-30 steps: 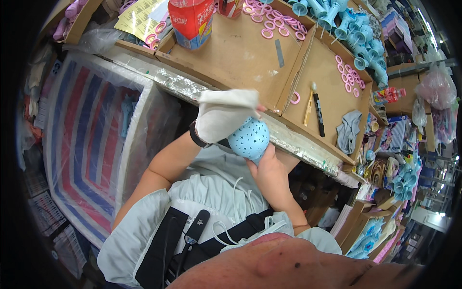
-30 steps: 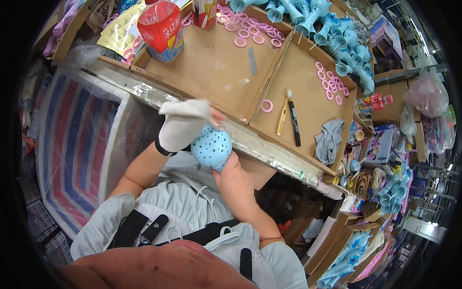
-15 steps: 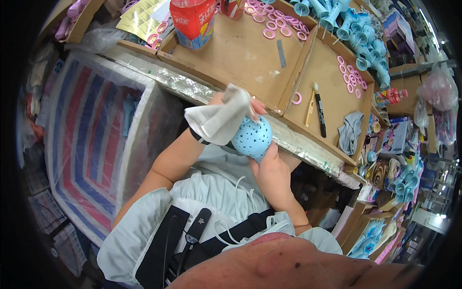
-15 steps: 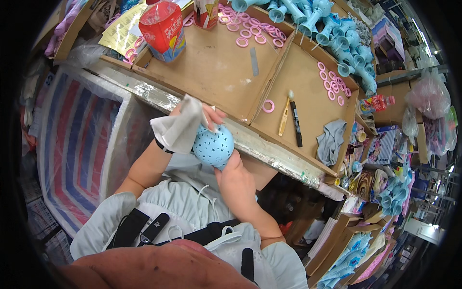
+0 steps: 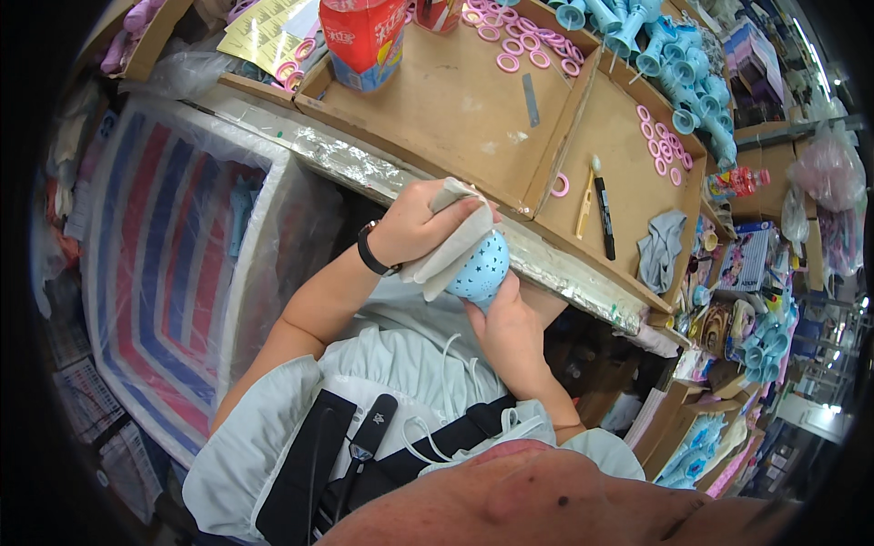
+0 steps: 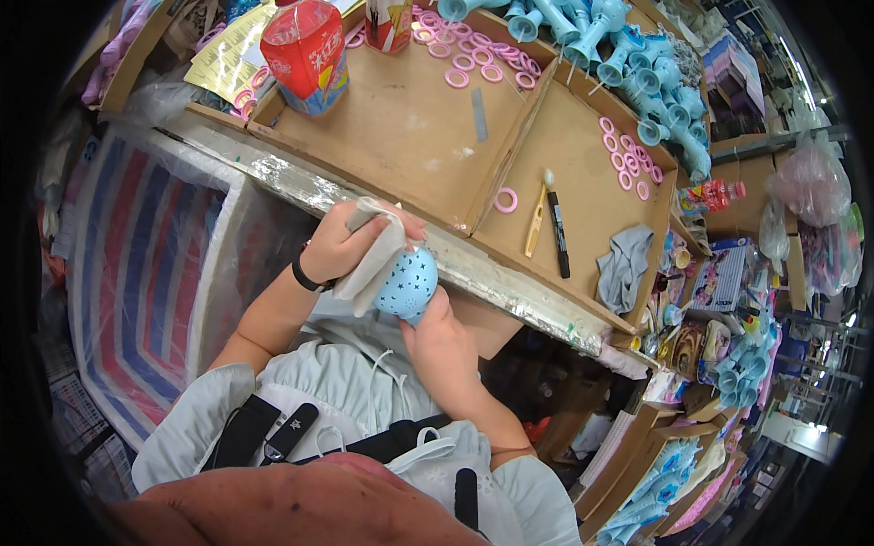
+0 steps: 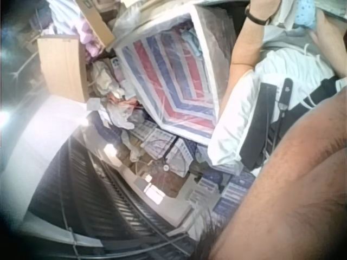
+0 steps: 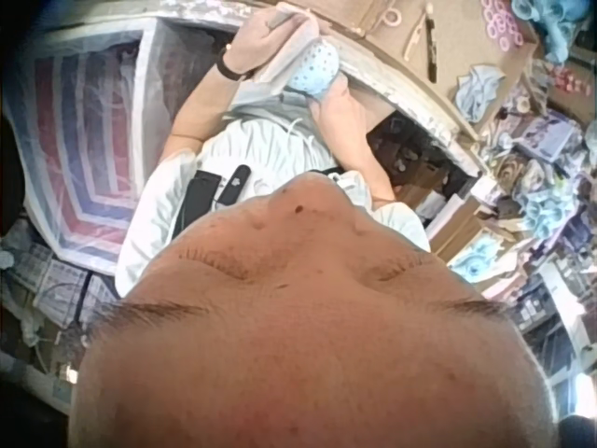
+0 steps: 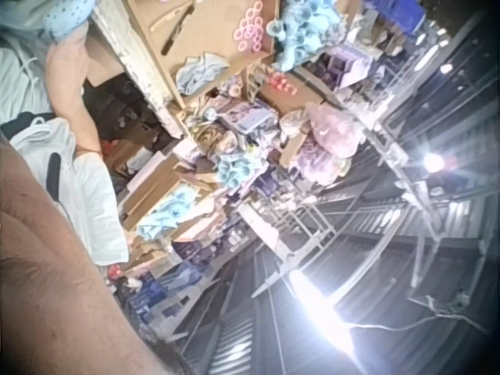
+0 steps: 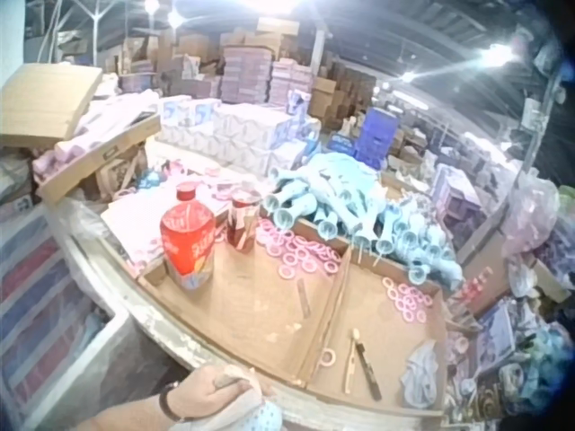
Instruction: The person wipes a light blue plastic toy wand with a white cloth, rotating it to clean multiple sides. The person then picks up a second similar toy and wipes it in the same manner before placing it back on the table.
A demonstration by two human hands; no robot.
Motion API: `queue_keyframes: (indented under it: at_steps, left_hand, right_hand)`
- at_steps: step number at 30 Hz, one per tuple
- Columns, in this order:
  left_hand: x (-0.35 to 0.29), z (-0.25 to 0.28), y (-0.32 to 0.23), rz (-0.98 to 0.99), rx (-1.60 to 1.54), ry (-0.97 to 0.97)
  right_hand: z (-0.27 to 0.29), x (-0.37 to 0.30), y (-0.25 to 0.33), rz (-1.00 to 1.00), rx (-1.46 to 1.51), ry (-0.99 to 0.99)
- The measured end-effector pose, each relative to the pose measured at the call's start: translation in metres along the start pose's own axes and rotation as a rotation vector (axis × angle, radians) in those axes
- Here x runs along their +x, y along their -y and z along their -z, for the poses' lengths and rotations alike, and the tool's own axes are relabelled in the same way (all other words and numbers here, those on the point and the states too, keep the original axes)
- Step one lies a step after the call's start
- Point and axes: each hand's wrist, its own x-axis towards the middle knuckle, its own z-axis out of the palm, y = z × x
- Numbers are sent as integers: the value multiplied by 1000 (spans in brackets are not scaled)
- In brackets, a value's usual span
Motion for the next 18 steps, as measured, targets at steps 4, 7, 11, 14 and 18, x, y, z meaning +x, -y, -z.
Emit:
queue_keyframes:
  at_steps: [4,7,11,14,18]
  left_hand:
    - [5,-1,1,-105,-302,-31]
    - [7,2,0,-259,163,130]
    - [2,0,10,-53,-155,-10]
    - [12,1,27,-363,-651,13]
    - [20,0,46,-62,-1467,-147]
  right_hand:
    - [0,0,-1,5,-42,-9]
    - [0,0,-3,0,-23,10]
    - [1,0,-3,1,1,22]
    - [1,3,-2,13,43,-28]
    - [0,9,-4,61,103,-120]
